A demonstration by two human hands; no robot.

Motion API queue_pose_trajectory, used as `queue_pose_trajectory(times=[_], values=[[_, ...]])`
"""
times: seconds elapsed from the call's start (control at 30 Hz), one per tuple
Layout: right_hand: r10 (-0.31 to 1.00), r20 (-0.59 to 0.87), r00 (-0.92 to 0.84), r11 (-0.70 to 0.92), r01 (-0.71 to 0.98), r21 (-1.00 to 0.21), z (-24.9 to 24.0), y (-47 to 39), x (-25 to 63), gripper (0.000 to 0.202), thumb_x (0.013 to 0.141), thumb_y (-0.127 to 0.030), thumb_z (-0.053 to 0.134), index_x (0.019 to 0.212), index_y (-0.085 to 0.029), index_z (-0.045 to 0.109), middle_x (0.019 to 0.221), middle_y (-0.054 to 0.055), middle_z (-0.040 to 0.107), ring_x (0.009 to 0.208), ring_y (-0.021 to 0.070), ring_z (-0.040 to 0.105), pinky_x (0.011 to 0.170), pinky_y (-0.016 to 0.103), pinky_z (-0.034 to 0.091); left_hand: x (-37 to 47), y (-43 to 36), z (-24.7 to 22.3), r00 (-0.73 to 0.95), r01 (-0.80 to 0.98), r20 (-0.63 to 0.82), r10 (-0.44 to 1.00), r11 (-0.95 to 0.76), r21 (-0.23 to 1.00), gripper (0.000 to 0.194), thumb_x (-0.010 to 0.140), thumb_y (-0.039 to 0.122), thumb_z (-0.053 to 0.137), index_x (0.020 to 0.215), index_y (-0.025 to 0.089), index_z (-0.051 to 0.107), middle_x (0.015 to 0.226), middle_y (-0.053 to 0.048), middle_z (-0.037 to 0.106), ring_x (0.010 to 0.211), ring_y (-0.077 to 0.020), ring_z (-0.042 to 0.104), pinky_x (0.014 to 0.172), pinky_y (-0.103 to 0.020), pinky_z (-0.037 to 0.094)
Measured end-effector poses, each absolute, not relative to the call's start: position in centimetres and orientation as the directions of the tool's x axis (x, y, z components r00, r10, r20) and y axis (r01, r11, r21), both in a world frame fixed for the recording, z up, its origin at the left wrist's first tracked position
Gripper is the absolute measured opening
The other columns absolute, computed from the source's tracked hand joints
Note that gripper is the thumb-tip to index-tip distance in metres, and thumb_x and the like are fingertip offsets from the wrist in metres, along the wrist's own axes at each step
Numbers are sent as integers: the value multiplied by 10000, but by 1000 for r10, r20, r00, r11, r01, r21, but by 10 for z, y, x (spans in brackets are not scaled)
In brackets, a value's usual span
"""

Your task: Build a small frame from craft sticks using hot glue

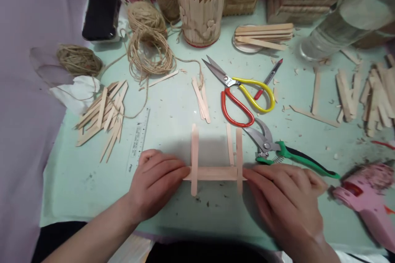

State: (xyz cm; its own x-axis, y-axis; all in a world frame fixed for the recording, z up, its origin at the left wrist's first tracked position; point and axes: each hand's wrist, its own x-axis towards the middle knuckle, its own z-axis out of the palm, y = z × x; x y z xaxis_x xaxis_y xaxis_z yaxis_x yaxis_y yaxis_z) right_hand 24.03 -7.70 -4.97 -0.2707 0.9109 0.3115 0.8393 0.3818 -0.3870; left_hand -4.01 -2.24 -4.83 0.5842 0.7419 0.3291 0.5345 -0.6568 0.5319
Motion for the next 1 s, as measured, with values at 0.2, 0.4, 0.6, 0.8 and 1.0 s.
queue_pose_trajectory(times=[0.2, 0.4, 0.6, 0.8, 1.0], values=[[937, 268, -226, 327, 838, -436, -44, -72, 238, 194, 900, -97, 606, 1040, -218, 665, 886, 15, 745, 827, 213, 575, 714, 398, 313, -40, -23, -44, 567, 576, 257, 783, -600, 555, 239, 882, 80, 576, 1061, 218, 653, 958, -53, 744, 894, -216, 670, 793, -399, 425], [950, 228, -213, 298, 839, -455, -44, -70, 237, 194, 906, -98, 591, 1028, -232, 661, 897, 5, 746, 834, 219, 584, 739, 404, 313, -43, -19, -45, 576, 573, 239, 782, -595, 564, 237, 894, 115, 566, 1073, 242, 655, 976, -34, 747, 894, -213, 682, 779, -391, 448], [956, 235, -174, 271, 831, -486, -44, -68, 231, 154, 929, -98, 569, 996, -216, 642, 868, 33, 720, 847, 212, 555, 780, 402, 321, -41, -14, -46, 600, 536, 292, 745, -645, 545, 226, 857, 86, 597, 1034, 214, 658, 938, -33, 749, 843, -195, 688, 735, -368, 437], [959, 221, -180, 269, 827, -494, -40, -69, 233, 149, 936, -153, 575, 1064, -217, 619, 946, 48, 719, 909, 233, 591, 820, 407, 333, -37, -14, -47, 557, 554, 328, 763, -635, 538, 200, 855, 99, 595, 968, 251, 662, 866, -2, 750, 773, -176, 701, 728, -350, 454], [951, 29, -307, 282, 828, -484, -32, -56, 242, 481, 925, -228, 555, 1384, -240, 411, 1338, 103, 609, 1224, 300, 547, 988, 478, 333, -34, -17, -51, 483, 603, 273, 832, -542, 585, 130, 895, 191, 583, 871, 267, 685, 800, 16, 753, 758, -174, 697, 764, -359, 448]])
